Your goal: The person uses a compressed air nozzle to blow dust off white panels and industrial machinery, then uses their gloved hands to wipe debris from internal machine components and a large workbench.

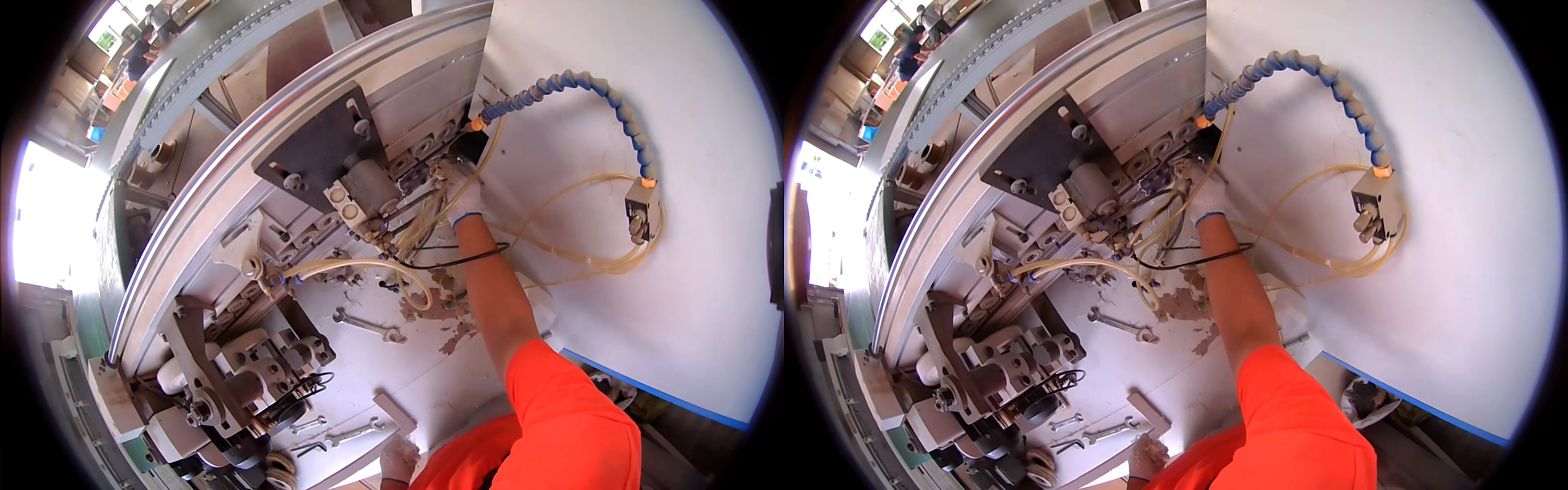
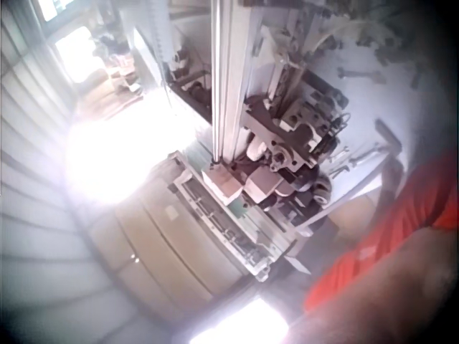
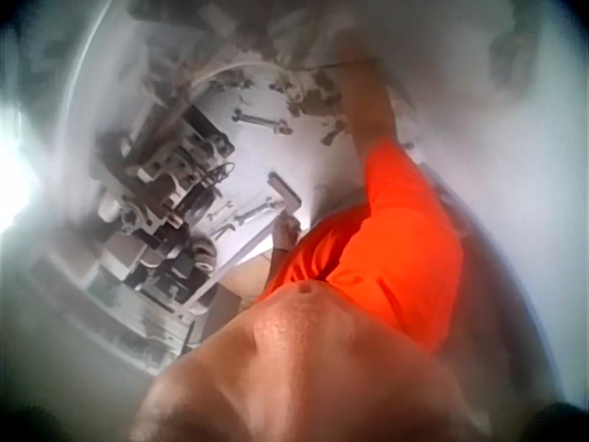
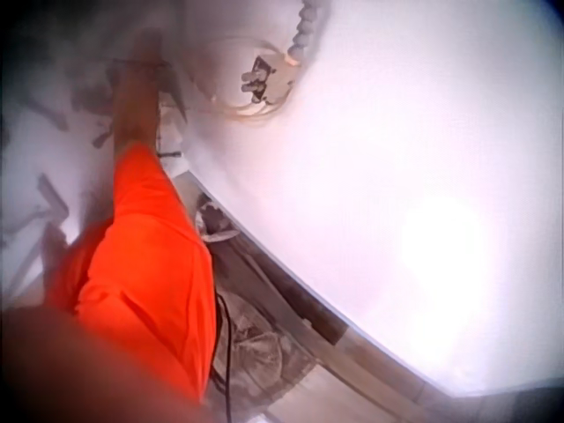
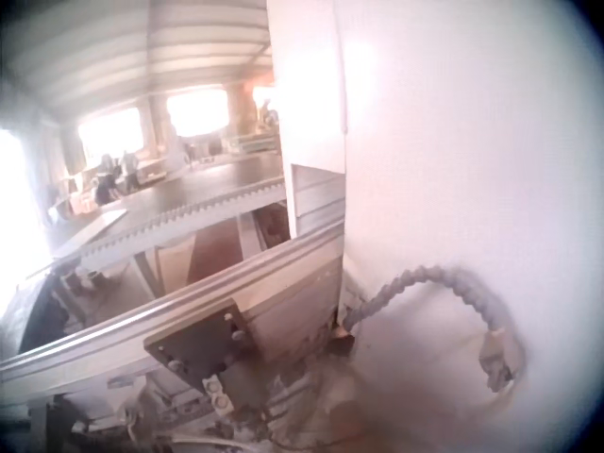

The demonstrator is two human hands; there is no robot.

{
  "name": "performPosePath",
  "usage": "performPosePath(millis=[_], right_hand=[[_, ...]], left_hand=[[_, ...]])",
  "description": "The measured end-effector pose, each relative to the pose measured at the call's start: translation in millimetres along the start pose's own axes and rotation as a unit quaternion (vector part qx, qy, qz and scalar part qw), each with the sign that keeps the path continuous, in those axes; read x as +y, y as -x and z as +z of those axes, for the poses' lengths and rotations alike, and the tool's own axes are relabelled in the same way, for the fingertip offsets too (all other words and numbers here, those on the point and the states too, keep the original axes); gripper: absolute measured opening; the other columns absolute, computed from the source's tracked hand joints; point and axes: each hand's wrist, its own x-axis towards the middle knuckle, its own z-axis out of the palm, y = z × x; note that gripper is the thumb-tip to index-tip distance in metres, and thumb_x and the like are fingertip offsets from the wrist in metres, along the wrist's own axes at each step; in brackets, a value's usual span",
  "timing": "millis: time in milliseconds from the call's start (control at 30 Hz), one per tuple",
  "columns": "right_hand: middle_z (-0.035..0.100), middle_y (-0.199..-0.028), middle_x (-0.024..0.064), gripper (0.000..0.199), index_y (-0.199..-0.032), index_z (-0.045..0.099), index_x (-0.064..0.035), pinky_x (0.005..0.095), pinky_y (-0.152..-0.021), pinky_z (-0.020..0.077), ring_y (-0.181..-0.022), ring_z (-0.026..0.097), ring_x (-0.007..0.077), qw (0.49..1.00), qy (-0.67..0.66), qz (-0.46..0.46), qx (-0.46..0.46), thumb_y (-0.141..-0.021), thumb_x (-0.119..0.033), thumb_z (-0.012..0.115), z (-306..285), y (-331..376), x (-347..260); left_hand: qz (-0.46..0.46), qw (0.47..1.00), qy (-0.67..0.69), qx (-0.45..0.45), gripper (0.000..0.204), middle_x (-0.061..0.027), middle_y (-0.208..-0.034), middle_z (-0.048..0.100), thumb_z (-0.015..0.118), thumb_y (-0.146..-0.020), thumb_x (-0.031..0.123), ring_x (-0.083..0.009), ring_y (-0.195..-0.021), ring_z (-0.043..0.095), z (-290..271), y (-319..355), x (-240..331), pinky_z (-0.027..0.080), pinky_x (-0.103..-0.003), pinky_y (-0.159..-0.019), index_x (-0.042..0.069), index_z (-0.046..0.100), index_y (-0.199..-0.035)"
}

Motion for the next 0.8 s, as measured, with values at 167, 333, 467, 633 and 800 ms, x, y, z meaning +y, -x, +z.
performPosePath(millis=[167, 333, 467, 633, 800], right_hand=[[0.062, -0.087, 0.0023, 0.009, -0.1, 0.061, -0.003, 0.0278, -0.069, 0.0484, -0.077, 0.061, 0.0131, 0.996, -0.056, 0.041, -0.06, -0.095, -0.009, 0.063, 30.3, 59.3, -25.7], [0.059, -0.085, 0.0009, 0.006, -0.088, 0.057, -0.0033, 0.0278, -0.079, 0.0474, -0.087, 0.06, 0.0142, 0.96, -0.243, 0.077, -0.113, -0.093, -0.004, 0.06, -11.1, 111.7, -43.0], [0.065, -0.098, 0.0099, 0.022, -0.113, 0.061, 0.0005, 0.0355, -0.083, 0.0538, -0.094, 0.064, 0.022, 0.982, -0.17, 0.033, -0.075, -0.094, -0.006, 0.052, -111.4, 125.0, 28.3], [0.068, -0.101, 0.0148, 0.022, -0.107, 0.066, 0.0017, 0.0397, -0.079, 0.0546, -0.094, 0.066, 0.0257, 0.99, 0.108, 0.07, -0.066, -0.095, -0.008, 0.051, -121.0, 183.2, 55.4], [0.071, -0.092, 0.0196, 0.021, -0.103, 0.071, -0.0015, 0.0444, -0.078, 0.0539, -0.089, 0.069, 0.0315, 0.702, 0.71, 0.038, 0.038, -0.095, -0.01, 0.054, -115.5, 192.1, 51.6]], left_hand=[[-0.114, 0.963, 0.237, 0.063, 0.018, -0.0078, -0.076, 0.06, 0.055, -0.099, 0.021, -0.0251, -0.068, 0.062, 1.9, 0.4, 3.1, 0.051, -0.038, -0.06, 0.005, 0.059, -0.092], [0.109, 0.978, -0.171, 0.044, 0.031, -0.0095, -0.076, 0.062, 0.05, -0.103, 0.03, -0.0213, -0.064, 0.06, -10.6, -9.6, -30.0, 0.049, -0.035, -0.058, 0.005, 0.058, -0.087], [0.074, 0.981, -0.171, 0.054, 0.015, -0.0138, -0.081, 0.066, 0.066, -0.086, 0.018, -0.0327, -0.078, 0.065, -19.4, -4.5, -36.7, 0.053, -0.043, -0.069, 0.006, 0.059, -0.088], [-0.012, 0.997, 0.057, 0.05, 0.02, -0.012, -0.076, 0.064, 0.069, -0.086, 0.021, -0.0322, -0.074, 0.065, -32.2, 0.5, -56.0, 0.053, -0.043, -0.068, 0.006, 0.056, -0.084], [-0.036, 0.998, 0.032, 0.042, 0.021, -0.0101, -0.074, 0.062, 0.064, -0.091, 0.023, -0.031, -0.07, 0.064, -24.2, 6.7, -35.7, 0.052, -0.042, -0.066, 0.007, 0.054, -0.081]])
